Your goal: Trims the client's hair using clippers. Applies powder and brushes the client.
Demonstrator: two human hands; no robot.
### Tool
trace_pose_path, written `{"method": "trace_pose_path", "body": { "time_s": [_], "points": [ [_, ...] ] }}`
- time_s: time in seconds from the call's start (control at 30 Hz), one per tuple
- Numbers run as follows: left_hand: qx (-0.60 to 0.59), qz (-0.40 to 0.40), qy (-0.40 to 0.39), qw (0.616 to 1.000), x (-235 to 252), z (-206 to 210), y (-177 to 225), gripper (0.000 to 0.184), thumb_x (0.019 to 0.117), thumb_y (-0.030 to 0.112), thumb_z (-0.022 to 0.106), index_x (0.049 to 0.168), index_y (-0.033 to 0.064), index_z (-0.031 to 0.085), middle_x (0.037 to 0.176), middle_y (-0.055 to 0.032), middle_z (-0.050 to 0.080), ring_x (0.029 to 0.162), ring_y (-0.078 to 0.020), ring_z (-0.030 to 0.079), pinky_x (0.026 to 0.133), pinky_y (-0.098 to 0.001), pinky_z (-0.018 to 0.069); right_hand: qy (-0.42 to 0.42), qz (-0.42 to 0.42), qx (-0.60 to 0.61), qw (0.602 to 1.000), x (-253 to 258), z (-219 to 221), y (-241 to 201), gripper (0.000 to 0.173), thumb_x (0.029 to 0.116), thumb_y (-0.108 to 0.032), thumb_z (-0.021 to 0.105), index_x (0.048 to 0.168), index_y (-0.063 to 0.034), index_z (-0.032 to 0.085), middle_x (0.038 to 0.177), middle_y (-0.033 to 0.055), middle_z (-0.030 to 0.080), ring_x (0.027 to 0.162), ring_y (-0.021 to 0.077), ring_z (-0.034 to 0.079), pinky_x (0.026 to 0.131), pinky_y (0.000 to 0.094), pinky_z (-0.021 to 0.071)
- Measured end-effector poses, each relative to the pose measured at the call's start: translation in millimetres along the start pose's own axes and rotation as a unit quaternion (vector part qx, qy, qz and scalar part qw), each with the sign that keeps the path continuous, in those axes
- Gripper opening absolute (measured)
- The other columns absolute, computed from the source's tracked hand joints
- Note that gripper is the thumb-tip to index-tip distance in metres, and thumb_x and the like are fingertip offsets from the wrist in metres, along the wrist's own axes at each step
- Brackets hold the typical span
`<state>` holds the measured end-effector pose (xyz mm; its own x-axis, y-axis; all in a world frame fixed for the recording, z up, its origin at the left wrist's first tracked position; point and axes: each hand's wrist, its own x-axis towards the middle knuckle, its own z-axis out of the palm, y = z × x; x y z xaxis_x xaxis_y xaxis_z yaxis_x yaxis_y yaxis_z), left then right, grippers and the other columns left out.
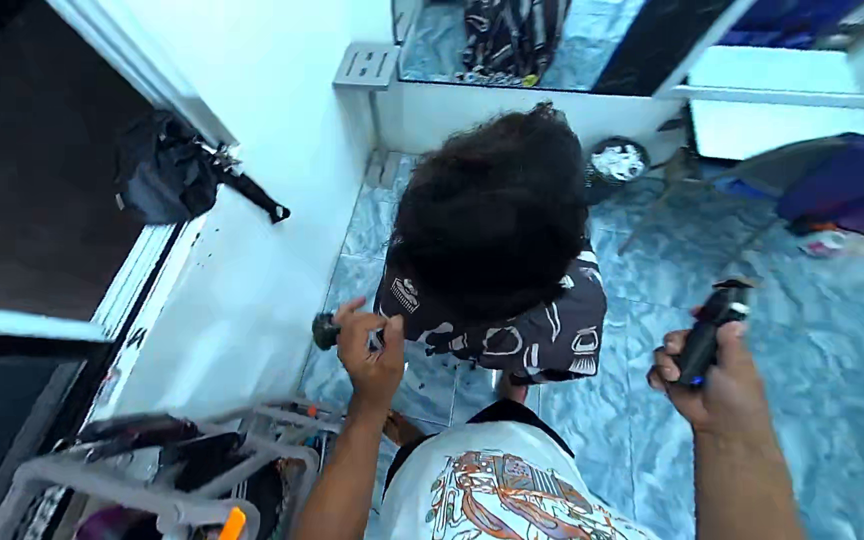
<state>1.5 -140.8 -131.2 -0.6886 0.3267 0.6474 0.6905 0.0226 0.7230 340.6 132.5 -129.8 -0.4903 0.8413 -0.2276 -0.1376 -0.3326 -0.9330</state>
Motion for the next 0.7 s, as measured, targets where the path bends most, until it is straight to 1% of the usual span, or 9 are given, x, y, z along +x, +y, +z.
{"method": "trace_pose_path", "body": {
  "time_s": [0.1,0.17,0.27,0.37,0.5,0.53,0.6,0.63,0.7],
  "points": [
    [-0.015,0.146,-0.095,0.985,57,19,35,0.019,0.0926,0.032,0.075,0.097,0.0143,0.071,0.115,-0.0086,0.067,0.131,-0.032,0.053,0.12,-0.0617,0.0298,0.051,0.006,-0.121,0.991,-54,37,24,0.033,0.1088,-0.043,0.042,0.129,-0.0171,0.04,0.07,-0.0035,0.057,0.044,0.0107,0.054,0.039,0.0294,0.0513],
    [0.067,0.213,-0.187,0.957,82,36,60,0.038,0.091,0.041,0.076,0.124,0.0234,0.074,0.144,-0.0188,0.056,0.145,-0.0445,0.039,0.121,-0.07,0.021,0.082,0.017,-0.181,0.98,-82,61,43,0.033,0.1045,-0.032,0.053,0.128,-0.0104,0.043,0.07,-0.0013,0.055,0.044,0.0113,0.053,0.04,0.0308,0.0512],
    [0.227,0.241,-0.331,0.884,100,52,83,0.085,0.0863,0.058,0.075,0.16,0.0373,0.038,0.169,-0.0303,0.012,0.153,-0.0576,0.011,0.12,-0.0743,0.0163,0.118,0.044,-0.243,0.962,-119,88,74,0.044,0.0932,-0.029,0.07,0.122,-0.001,0.053,0.068,0.006,0.059,0.046,0.0174,0.056,0.044,0.0378,0.0537],
    [0.3,0.248,-0.371,0.843,107,59,89,0.113,0.0745,0.066,0.081,0.165,0.0385,0.019,0.168,-0.0334,-0.003,0.151,-0.0627,0.006,0.114,-0.0744,0.0286,0.106,0.069,-0.318,0.939,-147,100,114,0.046,0.0869,-0.027,0.072,0.119,0.0046,0.06,0.078,0.0121,0.068,0.061,0.0242,0.067,0.06,0.0471,0.0598],
    [0.337,0.247,-0.398,0.817,120,72,91,0.125,0.0693,0.062,0.087,0.166,0.0412,0.01,0.169,-0.0312,-0.01,0.152,-0.0612,0.003,0.116,-0.0732,0.0263,0.023,0.046,-0.378,0.924,-151,114,156,0.045,0.0846,-0.02,0.072,0.125,-0.0007,0.065,0.102,0.0141,0.075,0.091,0.0274,0.074,0.085,0.053,0.0602],
    [0.346,0.243,-0.412,0.807,125,77,93,0.123,0.0717,0.061,0.086,0.166,0.042,0.008,0.169,-0.0305,-0.011,0.153,-0.06,0.003,0.116,-0.072,0.0259,0.009,0.011,-0.39,0.921,-144,119,158,0.048,0.0819,-0.016,0.072,0.126,-0.0008,0.065,0.107,0.0161,0.073,0.094,0.0295,0.072,0.085,0.0546,0.0585],
    [0.35,0.235,-0.434,0.796,135,88,95,0.119,0.0751,0.06,0.084,0.166,0.0429,0.008,0.169,-0.0295,-0.01,0.153,-0.0596,0.006,0.116,-0.0718,0.0261,-0.045,-0.101,-0.426,0.898,-121,124,160,0.059,0.0798,-0.011,0.076,0.138,-0.0073,0.064,0.139,0.0128,0.064,0.124,0.027,0.064,0.102,0.0508,0.0548],
    [0.35,0.234,-0.443,0.792,138,92,94,0.119,0.075,0.06,0.084,0.166,0.0435,0.009,0.17,-0.0292,-0.01,0.152,-0.06,0.01,0.114,-0.072,0.0294,-0.069,-0.186,-0.444,0.874,-107,128,161,0.06,0.0773,-0.01,0.079,0.136,-0.0096,0.066,0.15,0.0124,0.056,0.14,0.028,0.053,0.112,0.0493,0.0487],
    [0.354,0.232,-0.46,0.781,148,102,97,0.118,0.0749,0.06,0.084,0.165,0.0447,0.01,0.17,-0.028,-0.009,0.148,-0.0609,0.022,0.102,-0.0701,0.0448,-0.081,-0.348,-0.482,0.8,-68,141,152,0.057,0.0738,-0.015,0.083,0.13,-0.0134,0.07,0.157,0.0135,0.049,0.15,0.0353,0.039,0.12,0.0543,0.0386]
  ]
}}
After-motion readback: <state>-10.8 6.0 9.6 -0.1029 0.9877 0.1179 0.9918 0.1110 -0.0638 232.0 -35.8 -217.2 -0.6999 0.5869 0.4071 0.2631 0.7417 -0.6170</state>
